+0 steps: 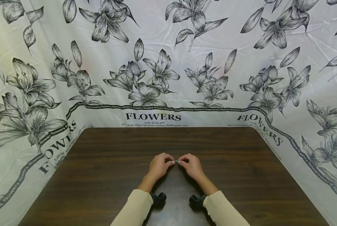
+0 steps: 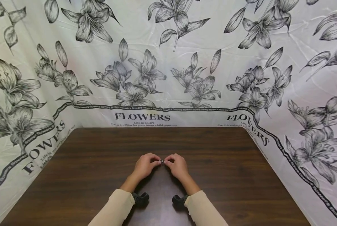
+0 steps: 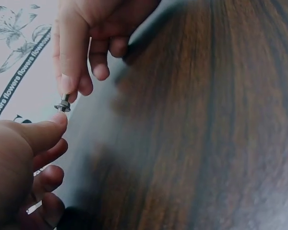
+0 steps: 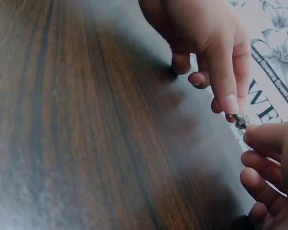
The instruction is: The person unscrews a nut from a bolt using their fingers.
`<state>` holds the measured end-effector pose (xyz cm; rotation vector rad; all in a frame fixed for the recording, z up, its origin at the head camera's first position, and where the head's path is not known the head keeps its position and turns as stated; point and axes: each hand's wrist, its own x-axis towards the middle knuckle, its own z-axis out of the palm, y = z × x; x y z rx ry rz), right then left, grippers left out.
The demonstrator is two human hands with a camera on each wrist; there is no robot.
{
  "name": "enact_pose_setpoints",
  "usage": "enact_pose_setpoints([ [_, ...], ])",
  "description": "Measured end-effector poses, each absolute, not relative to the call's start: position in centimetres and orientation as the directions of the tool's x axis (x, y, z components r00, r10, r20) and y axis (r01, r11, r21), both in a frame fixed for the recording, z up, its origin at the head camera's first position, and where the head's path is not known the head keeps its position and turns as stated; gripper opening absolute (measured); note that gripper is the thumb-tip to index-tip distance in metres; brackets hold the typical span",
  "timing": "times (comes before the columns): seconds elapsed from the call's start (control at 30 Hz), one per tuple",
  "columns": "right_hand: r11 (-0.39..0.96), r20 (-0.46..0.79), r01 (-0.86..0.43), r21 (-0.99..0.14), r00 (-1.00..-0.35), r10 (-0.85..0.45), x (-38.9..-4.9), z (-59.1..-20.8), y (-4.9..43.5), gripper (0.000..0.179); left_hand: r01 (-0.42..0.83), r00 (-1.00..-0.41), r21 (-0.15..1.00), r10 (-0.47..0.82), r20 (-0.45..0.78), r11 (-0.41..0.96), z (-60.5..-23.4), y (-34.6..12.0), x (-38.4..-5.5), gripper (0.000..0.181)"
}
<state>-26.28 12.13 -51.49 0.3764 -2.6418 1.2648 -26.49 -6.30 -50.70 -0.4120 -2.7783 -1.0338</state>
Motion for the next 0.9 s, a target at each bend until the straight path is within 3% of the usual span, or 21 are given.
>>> enact_pose_setpoints([
  [0.3,0.380,0.225,-0.224,-0.898,-0.973,-0.043,-26.4,-51.2,11.3,0.005,0.390,-0.917,0.750,0.149,0.371,0.533,-50.8,-6.3,-26.5,0.004],
  [0.6,0.145,0.126,-0.121,-0.982,-0.992,0.024,-26.0,-50.4,10.3,0.011,0.335,-0.938,0.873,0.039,0.344,0.354,-49.8,-6.0,-25.8,0.006],
  [0.9,0.061,0.169,-0.166,-0.984,-0.985,0.039,-25.6,-49.1,9.9,0.008,0.315,-0.946,0.926,-0.016,0.325,0.210,-48.1,-5.8,-25.2,0.008],
])
